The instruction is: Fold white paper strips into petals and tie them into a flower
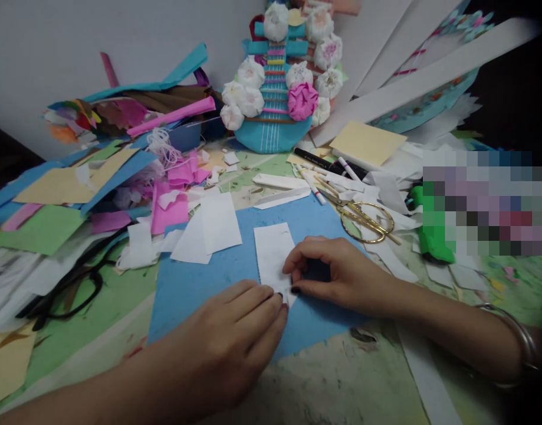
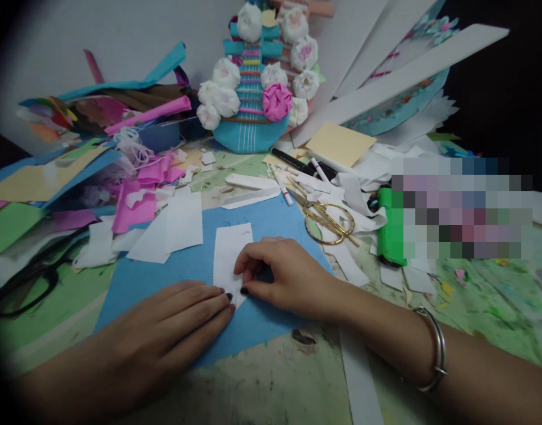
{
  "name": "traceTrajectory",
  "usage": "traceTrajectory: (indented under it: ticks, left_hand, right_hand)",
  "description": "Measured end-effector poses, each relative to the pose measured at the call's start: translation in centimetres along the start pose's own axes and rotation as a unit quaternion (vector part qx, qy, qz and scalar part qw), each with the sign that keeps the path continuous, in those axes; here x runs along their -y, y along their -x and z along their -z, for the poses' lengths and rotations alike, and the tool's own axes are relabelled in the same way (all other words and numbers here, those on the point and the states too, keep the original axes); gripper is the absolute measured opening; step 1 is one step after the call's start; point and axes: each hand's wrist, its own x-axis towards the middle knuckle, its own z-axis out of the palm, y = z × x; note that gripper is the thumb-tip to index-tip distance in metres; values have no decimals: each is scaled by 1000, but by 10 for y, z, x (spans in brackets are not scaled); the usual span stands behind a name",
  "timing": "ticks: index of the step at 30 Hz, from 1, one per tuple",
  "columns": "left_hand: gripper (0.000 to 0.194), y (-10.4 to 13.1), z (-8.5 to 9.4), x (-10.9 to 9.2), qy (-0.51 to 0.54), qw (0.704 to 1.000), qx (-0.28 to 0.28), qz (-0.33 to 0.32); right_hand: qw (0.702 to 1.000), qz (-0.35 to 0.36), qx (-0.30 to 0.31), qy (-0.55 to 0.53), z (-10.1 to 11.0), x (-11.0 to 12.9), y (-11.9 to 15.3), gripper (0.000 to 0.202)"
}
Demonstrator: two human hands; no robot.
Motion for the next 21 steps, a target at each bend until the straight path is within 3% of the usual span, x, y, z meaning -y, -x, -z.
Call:
traceTrajectory:
  ticks: [21]
  left_hand:
    - [35,0,2,3,24,999,28,-1]
  right_hand:
    - [1000,-7,0,-17,0,0,-1,14]
